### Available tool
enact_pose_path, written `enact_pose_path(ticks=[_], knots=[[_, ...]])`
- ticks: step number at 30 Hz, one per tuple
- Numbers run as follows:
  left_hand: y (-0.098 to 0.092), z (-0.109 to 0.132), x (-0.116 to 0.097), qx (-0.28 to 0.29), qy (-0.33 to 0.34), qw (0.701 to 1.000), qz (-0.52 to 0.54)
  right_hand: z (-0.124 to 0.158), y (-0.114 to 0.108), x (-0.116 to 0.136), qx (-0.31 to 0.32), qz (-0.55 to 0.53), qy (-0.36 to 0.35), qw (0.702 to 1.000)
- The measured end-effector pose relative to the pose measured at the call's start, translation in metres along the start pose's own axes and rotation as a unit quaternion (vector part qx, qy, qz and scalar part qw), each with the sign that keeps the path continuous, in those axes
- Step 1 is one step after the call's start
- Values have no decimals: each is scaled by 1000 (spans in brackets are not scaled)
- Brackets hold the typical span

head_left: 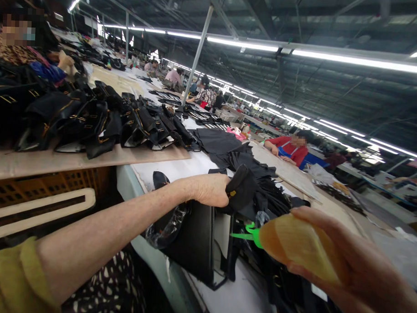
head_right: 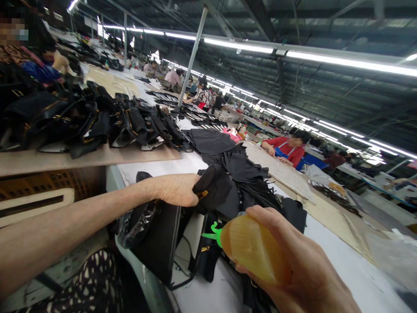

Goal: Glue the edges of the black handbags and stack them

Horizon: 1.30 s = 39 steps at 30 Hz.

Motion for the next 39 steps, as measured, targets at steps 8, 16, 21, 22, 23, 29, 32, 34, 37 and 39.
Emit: enact_pose_path(ticks=[8, 16, 21, 22, 23, 29, 32, 34, 37, 39], knots=[[3, 0, 1, -3, 1, 1000, -2, 16, -1, -1, 34, -35, 82, 995], [5, 0, 4, -15, 0, 999, 39, 25, -2, 1, 52, -32, 87, 994], [5, 2, 3, -19, -32, 999, 40, 29, -2, 5, 39, -26, 75, 996], [5, 2, 2, -19, -31, 999, 39, 30, -3, 5, 44, -24, 77, 996], [5, 2, 2, -19, -29, 999, 38, 31, -3, 5, 51, -21, 79, 995], [5, 5, 0, -33, -26, 999, 26, 38, -2, 1, 29, -11, 47, 998], [5, 8, -2, -38, -33, 999, 4, 38, 1, 1, 27, 1, 65, 998], [4, 12, -4, -47, -44, 998, -15, 36, 4, 1, 32, -22, 116, 993], [4, 19, -7, -72, -56, 995, -36, 32, 9, 0, 31, -104, 189, 976], [6, 25, -8, -95, -60, 993, -48, 31, 13, -4, 32, -148, 227, 962]])
Point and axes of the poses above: each hand's wrist, its own z-axis away from the middle knuckle, its own y-axis out of the palm, x = y × z, the point moved 1 cm from there along -z, towards the middle knuckle, and after that the axes turned 10 degrees about -x, right-handed, at the moved point
